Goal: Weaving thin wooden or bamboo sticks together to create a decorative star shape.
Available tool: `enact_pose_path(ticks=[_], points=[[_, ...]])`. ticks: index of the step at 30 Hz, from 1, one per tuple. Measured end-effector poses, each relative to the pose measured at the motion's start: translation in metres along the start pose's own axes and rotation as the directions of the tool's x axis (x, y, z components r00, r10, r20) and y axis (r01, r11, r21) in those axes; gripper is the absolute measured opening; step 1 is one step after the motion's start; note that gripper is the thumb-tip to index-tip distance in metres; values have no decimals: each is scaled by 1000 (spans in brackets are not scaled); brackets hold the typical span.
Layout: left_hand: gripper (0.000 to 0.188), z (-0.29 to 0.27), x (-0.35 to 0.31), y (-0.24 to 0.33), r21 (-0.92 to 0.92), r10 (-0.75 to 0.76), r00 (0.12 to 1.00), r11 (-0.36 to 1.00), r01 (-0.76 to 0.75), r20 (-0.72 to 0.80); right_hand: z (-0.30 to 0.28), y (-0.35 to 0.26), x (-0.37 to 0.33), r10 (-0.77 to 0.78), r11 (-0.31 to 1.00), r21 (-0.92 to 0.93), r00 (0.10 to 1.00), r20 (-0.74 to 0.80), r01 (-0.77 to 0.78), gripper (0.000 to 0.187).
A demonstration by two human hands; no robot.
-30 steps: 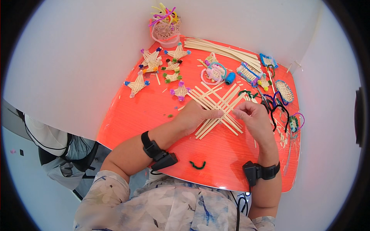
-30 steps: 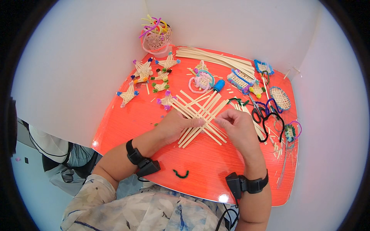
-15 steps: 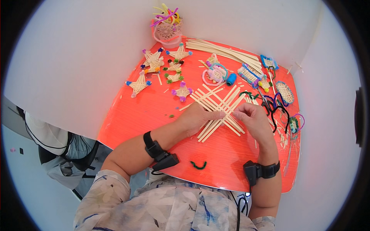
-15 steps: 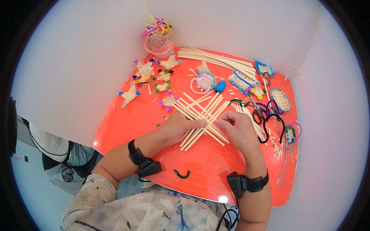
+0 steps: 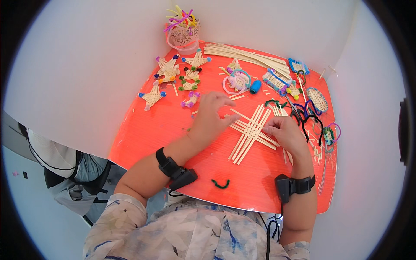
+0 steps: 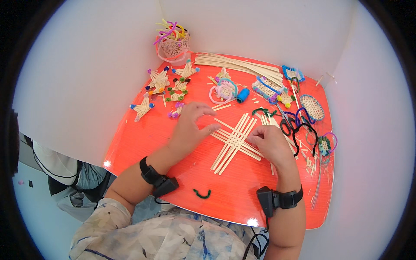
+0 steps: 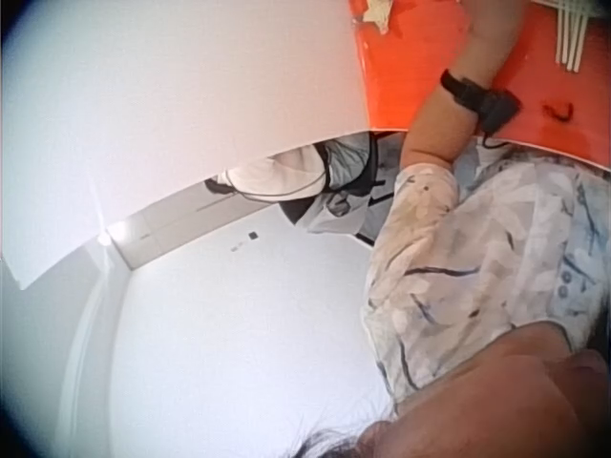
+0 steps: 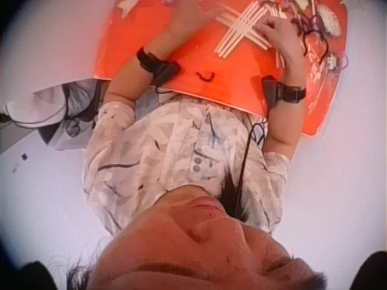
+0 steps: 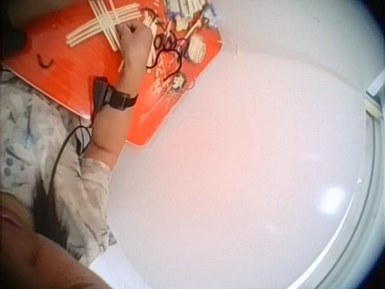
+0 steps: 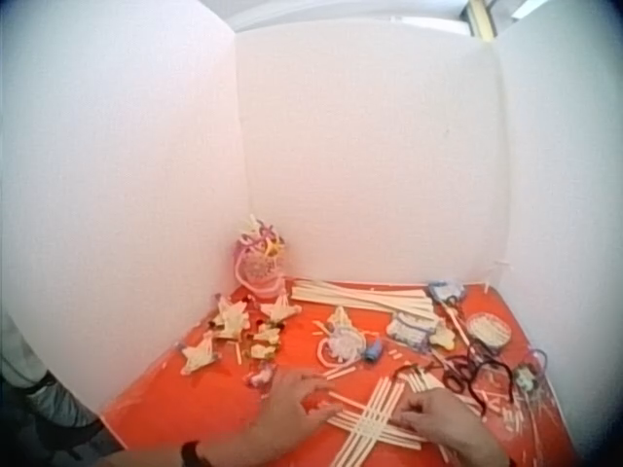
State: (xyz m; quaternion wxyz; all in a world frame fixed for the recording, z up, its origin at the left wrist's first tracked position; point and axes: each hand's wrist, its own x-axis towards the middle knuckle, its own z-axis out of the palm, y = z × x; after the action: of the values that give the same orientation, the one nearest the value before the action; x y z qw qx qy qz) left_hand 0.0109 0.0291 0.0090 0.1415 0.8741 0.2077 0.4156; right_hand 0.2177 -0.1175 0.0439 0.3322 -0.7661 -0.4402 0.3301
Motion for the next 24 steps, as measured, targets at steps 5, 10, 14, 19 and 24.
enact_pose_path(ticks=[5, 10, 14, 19, 24], points=[[30, 4, -6, 12, -360, -15, 883, 910, 206, 468, 1, 5, 2, -24, 994, -110, 1000, -10, 23, 14], [28, 10, -11, 6, -313, 87, 909, 948, 50, 407, 6, 7, 1, -243, 959, -153, 970, 3, 240, 11], [28, 11, -11, 2, -297, 123, 884, 955, 19, 451, 8, 10, 6, -389, 883, -276, 921, 23, 380, 10], [30, 11, -12, -1, -307, 115, 876, 951, 40, 468, -3, 7, 2, -333, 932, -219, 920, -209, 287, 15], [35, 10, -11, 2, -299, 93, 931, 954, 18, 353, -11, 5, -1, -310, 938, -224, 930, -200, 264, 17]])
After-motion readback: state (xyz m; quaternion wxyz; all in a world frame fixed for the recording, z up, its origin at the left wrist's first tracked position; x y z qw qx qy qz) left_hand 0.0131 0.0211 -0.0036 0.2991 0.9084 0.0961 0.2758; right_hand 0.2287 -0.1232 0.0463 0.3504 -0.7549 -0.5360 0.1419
